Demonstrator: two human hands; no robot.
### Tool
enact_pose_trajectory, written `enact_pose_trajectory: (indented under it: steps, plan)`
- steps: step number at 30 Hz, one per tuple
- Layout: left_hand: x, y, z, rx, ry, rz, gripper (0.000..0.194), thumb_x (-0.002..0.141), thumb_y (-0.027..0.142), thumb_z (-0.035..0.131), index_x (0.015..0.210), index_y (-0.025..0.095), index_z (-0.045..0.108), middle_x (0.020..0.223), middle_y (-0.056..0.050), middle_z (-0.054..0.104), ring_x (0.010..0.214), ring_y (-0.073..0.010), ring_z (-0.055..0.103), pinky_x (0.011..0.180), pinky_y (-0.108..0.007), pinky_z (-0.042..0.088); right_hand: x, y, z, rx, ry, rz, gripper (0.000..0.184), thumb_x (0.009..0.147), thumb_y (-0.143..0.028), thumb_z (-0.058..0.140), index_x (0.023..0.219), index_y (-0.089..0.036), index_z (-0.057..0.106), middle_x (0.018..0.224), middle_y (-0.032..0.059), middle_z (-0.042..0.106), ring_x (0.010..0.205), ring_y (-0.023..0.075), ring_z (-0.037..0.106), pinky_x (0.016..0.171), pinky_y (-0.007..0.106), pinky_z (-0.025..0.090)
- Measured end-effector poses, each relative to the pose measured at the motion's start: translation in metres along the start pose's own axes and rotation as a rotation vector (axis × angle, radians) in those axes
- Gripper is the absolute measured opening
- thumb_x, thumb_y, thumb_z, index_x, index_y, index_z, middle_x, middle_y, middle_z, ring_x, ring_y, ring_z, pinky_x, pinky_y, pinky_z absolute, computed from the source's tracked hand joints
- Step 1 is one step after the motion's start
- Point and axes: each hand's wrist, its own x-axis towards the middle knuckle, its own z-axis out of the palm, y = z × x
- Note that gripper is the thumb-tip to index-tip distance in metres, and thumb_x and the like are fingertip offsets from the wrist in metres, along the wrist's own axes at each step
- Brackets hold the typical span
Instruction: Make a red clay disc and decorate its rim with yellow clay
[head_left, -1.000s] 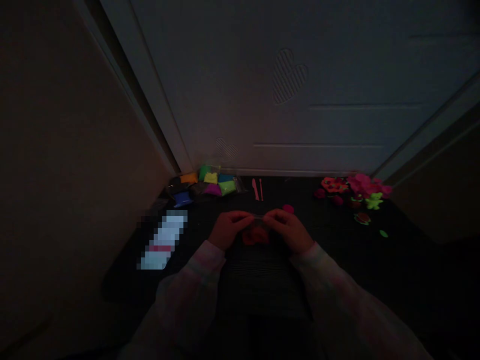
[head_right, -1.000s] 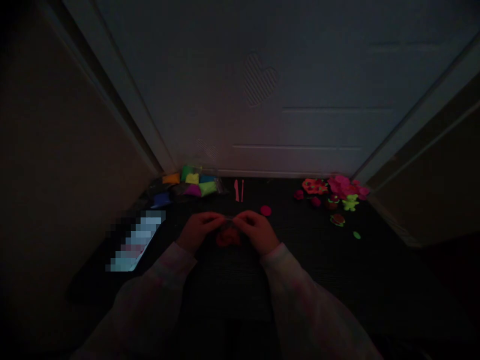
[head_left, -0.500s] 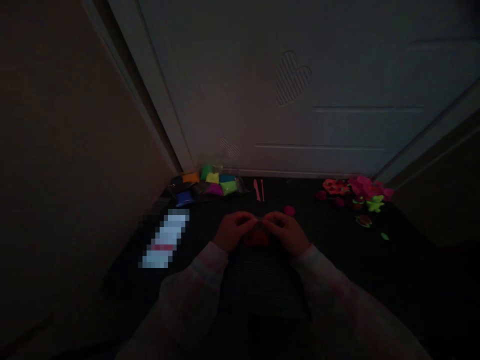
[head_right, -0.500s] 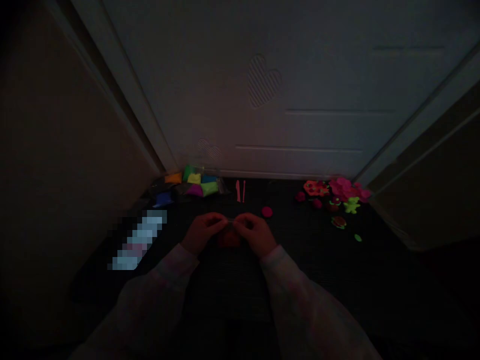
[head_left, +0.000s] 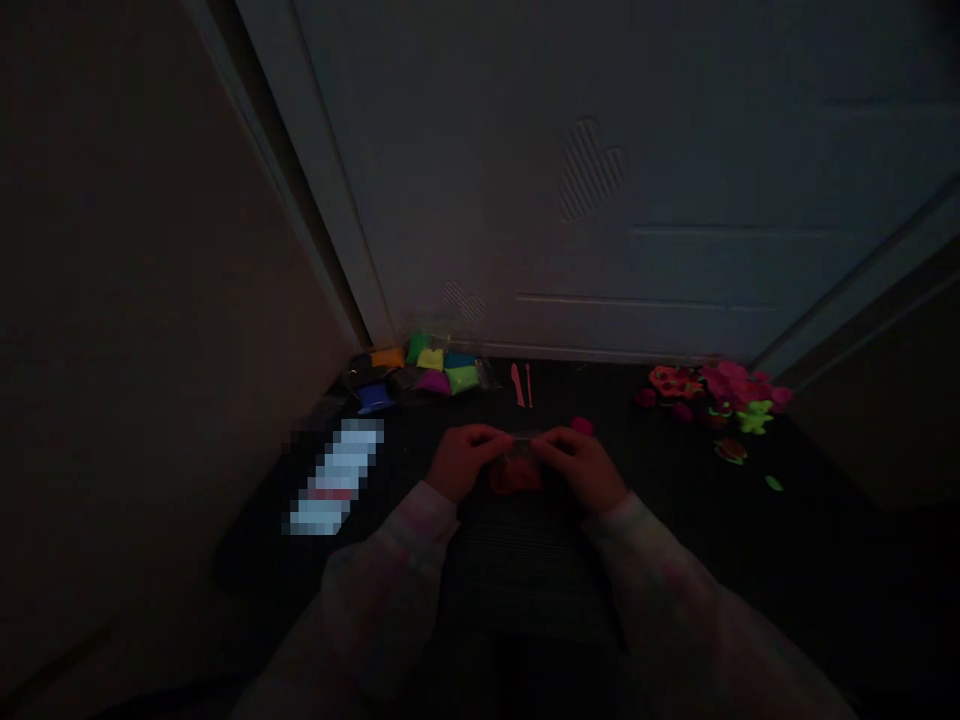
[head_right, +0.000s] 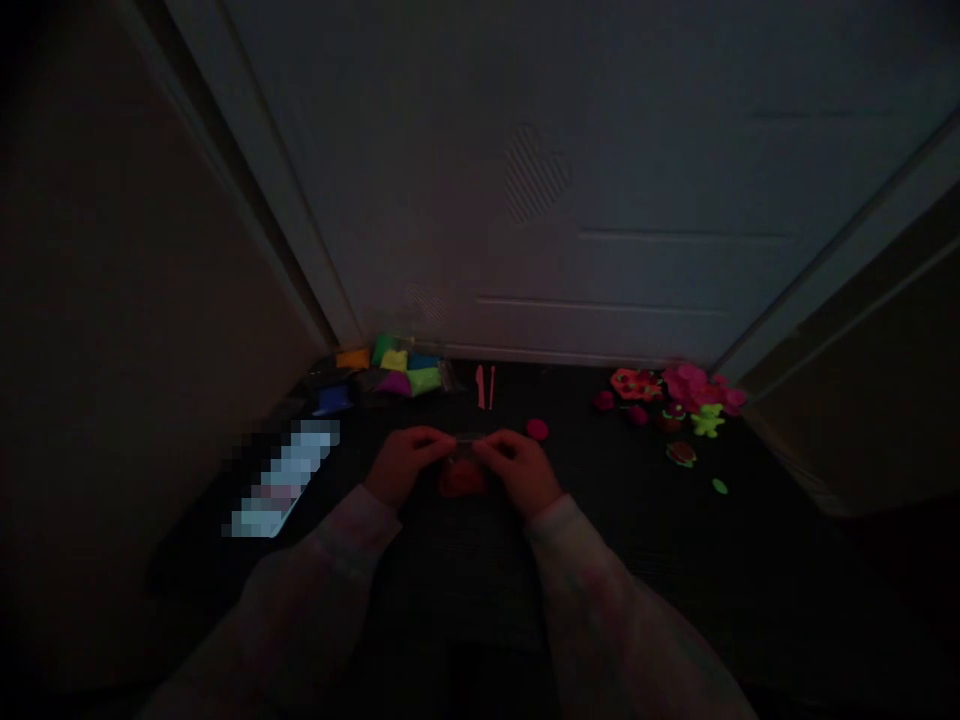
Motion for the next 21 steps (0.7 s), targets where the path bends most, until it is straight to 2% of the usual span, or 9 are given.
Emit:
enact_pose_trajectory:
  steps: [4, 8, 13, 21]
  plan:
    - [0.001, 0.001, 0.0, -0.082, -0.056, -0.055, 0.016, 0.057, 0.031, 0.061, 0.06, 0.015, 0.062, 0.059, 0.001, 0.061, 0.06, -0.0129, 0.054, 0.063, -0.025, 0.041, 0.0, 0.003, 0.0, 0.107, 0.016, -0.016, 0.016, 0.061, -0.031, 0.058, 0.056, -0.018, 0.051, 0.054, -0.0052, 0.049, 0.056, 0.0094, 0.045, 0.057, 0.023, 0.034]
    - [0.002, -0.003, 0.003, -0.193, -0.074, -0.084, 0.013, 0.056, 0.027, 0.061, 0.06, 0.014, 0.061, 0.059, 0.002, 0.06, 0.059, -0.0108, 0.052, 0.063, -0.024, 0.04, 0.0, 0.005, 0.002, 0.187, -0.049, -0.015, 0.015, 0.063, -0.032, 0.057, 0.059, -0.018, 0.052, 0.056, -0.0055, 0.048, 0.057, 0.009, 0.045, 0.057, 0.023, 0.034]
    - [0.003, -0.007, 0.004, -0.268, -0.087, -0.069, 0.012, 0.055, 0.024, 0.062, 0.059, 0.014, 0.058, 0.056, 0.004, 0.056, 0.055, -0.0083, 0.049, 0.058, -0.022, 0.037, 0.0, 0.006, 0.005, 0.159, -0.095, 0.003, 0.021, 0.062, -0.037, 0.057, 0.067, -0.017, 0.056, 0.064, -0.0029, 0.054, 0.062, 0.0107, 0.048, 0.06, 0.024, 0.035]
    - [0.005, -0.01, 0.005, -0.325, -0.089, -0.059, 0.018, 0.052, 0.026, 0.064, 0.054, 0.013, 0.053, 0.051, 0.005, 0.05, 0.049, -0.0064, 0.044, 0.053, -0.02, 0.034, 0.002, 0.012, 0.005, 0.136, -0.067, -0.01, 0.025, 0.061, -0.041, 0.058, 0.065, -0.017, 0.055, 0.06, -0.0025, 0.052, 0.058, 0.0108, 0.046, 0.057, 0.024, 0.035]
